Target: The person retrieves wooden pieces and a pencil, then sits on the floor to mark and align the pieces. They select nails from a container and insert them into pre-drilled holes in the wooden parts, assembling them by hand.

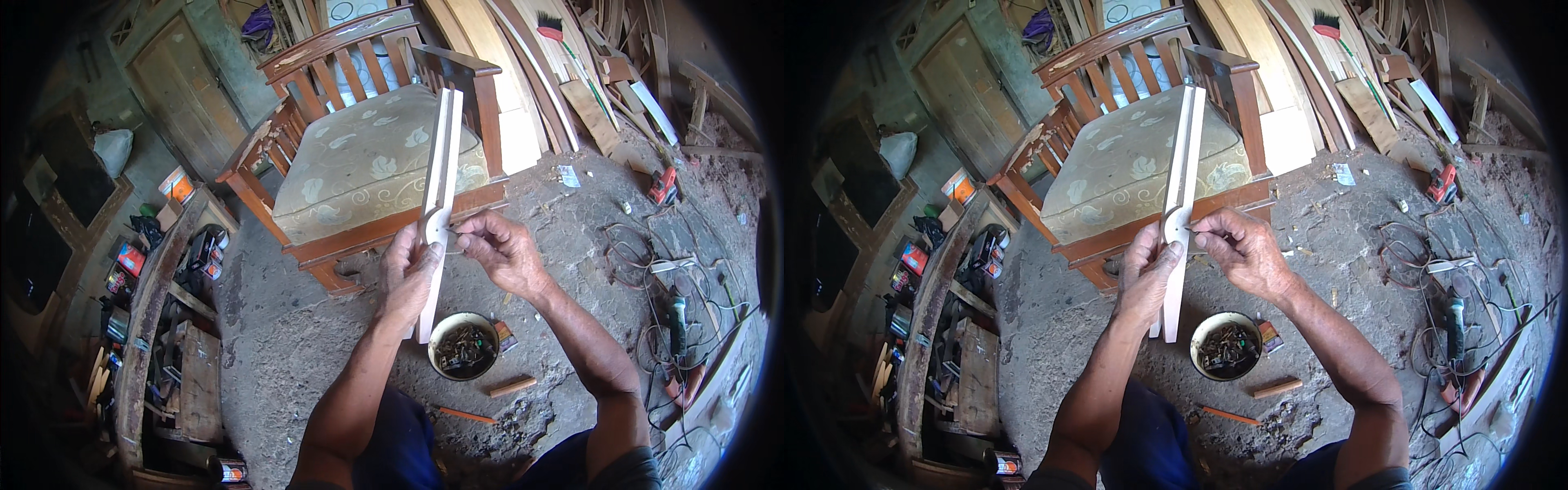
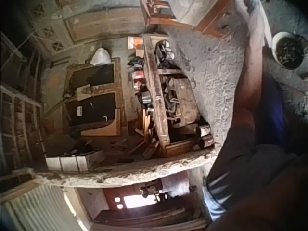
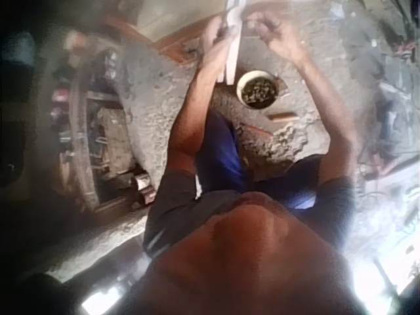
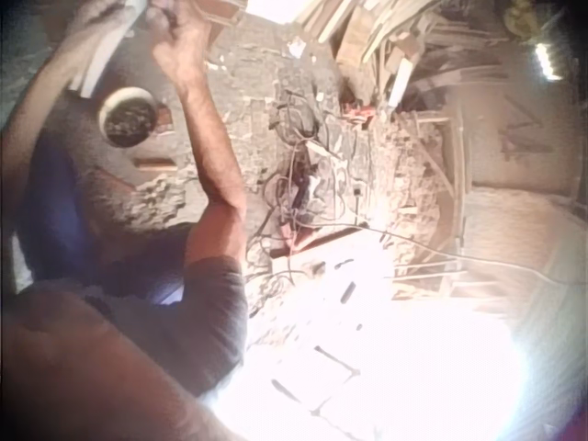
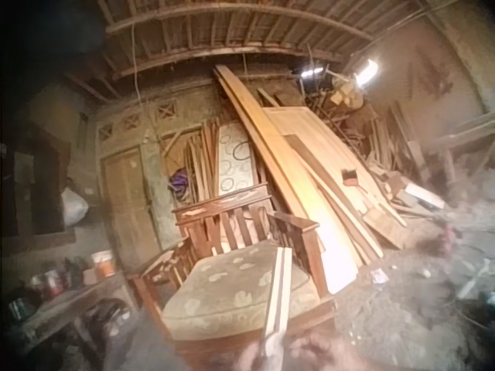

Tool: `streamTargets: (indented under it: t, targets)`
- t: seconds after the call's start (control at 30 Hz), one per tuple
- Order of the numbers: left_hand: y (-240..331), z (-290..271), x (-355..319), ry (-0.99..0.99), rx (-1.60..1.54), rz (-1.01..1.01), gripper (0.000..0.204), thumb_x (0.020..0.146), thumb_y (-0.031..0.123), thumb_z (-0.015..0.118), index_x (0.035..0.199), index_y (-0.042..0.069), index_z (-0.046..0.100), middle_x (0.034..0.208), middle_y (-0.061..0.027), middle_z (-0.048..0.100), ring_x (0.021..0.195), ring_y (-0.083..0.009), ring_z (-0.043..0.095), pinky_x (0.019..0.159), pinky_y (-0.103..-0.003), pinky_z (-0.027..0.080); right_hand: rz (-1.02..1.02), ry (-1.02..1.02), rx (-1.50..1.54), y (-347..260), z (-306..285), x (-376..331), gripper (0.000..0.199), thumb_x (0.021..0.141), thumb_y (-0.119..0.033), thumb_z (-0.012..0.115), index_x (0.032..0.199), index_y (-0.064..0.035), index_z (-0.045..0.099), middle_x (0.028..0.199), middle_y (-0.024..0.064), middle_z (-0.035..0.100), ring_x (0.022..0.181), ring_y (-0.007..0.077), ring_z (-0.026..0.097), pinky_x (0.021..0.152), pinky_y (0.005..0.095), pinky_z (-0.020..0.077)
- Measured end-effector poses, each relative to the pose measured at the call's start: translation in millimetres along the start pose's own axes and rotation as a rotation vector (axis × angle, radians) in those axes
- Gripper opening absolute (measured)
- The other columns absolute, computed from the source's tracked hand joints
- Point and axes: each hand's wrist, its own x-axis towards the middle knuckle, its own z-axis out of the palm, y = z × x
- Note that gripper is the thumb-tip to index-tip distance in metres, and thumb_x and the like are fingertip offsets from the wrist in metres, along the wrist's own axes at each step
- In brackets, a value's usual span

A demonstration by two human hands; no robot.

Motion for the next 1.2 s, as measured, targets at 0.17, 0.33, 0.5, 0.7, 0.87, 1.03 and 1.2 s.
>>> streamTargets:
  t: [0.17, 0.33, 0.5, 0.7, 0.87, 1.03, 1.2]
  targets:
    - [-1, 1, -2, -0.028, -0.038, 0.006, 0.040, 0.101, 0.005, 0.062, 0.140, 0.003, 0.055, 0.120, -0.0028, 0.064, 0.106, -0.0084, 0.059, 0.094, -0.027, 0.048, 0.006, -0.022, -0.030, -3, 5, 2, 0.012, 0.097, -0.010, 0.071, 0.107, -0.0028, 0.069, 0.089, 0.0067, 0.071, 0.081, 0.0098, 0.068, 0.069, 0.0301, 0.0565]
    - [2, 3, -3, -0.025, -0.015, 0.030, 0.043, 0.101, 0.004, 0.061, 0.143, 0.002, 0.053, 0.126, -0.0049, 0.063, 0.111, -0.0095, 0.058, 0.099, -0.028, 0.047, -0.008, -0.028, 0.013, -4, 5, 1, 0.013, 0.097, -0.009, 0.070, 0.109, -0.0027, 0.069, 0.090, 0.0067, 0.072, 0.082, 0.0110, 0.068, 0.070, 0.0299, 0.0565]
    - [3, 3, -5, -0.009, 0.127, 0.038, 0.044, 0.101, 0.004, 0.060, 0.144, 0.002, 0.051, 0.130, -0.0068, 0.062, 0.113, -0.0106, 0.059, 0.099, -0.029, 0.048, -0.041, -0.046, -0.024, -4, 5, 0, 0.014, 0.098, -0.008, 0.069, 0.110, -0.0025, 0.069, 0.091, 0.0060, 0.072, 0.084, 0.0104, 0.068, 0.071, 0.0296, 0.0566]
    - [2, 4, -4, 0.065, 0.253, 0.141, 0.043, 0.095, 0.002, 0.067, 0.137, 0.006, 0.058, 0.106, -0.0019, 0.066, 0.080, -0.0071, 0.055, 0.071, -0.027, 0.049, -0.038, -0.045, -0.021, -3, 9, 0, 0.012, 0.098, -0.007, 0.069, 0.109, -0.0020, 0.068, 0.091, 0.0062, 0.072, 0.085, 0.0098, 0.068, 0.072, 0.0297, 0.0569]
    - [1, 2, -6, 0.097, 0.371, 0.205, 0.045, 0.094, 0.002, 0.067, 0.138, 0.005, 0.056, 0.110, -0.0076, 0.068, 0.089, -0.0136, 0.063, 0.078, -0.032, 0.053, 0.046, -0.009, 0.111, -4, 15, -1, 0.009, 0.097, -0.007, 0.070, 0.104, -0.0018, 0.067, 0.091, 0.0064, 0.072, 0.086, 0.0098, 0.069, 0.073, 0.0297, 0.0575]
    - [0, 3, -6, 0.113, 0.438, 0.185, 0.047, 0.092, 0.003, 0.069, 0.137, 0.004, 0.056, 0.113, -0.0131, 0.069, 0.099, -0.0212, 0.068, 0.084, -0.037, 0.056, 0.097, -0.018, 0.022, -7, 19, -1, 0.006, 0.098, -0.006, 0.069, 0.101, -0.0009, 0.066, 0.086, 0.0067, 0.071, 0.081, 0.0110, 0.068, 0.072, 0.0312, 0.0572]
    - [2, 6, -6, 0.203, 0.463, 0.210, 0.041, 0.095, 0.005, 0.071, 0.133, -0.003, 0.057, 0.117, -0.0098, 0.066, 0.100, -0.0133, 0.063, 0.086, -0.028, 0.053, 0.065, 0.058, -0.018, -13, 26, -3, 0.006, 0.099, -0.004, 0.065, 0.104, -0.0009, 0.066, 0.088, 0.0036, 0.070, 0.078, 0.0105, 0.066, 0.070, 0.0284, 0.0562]
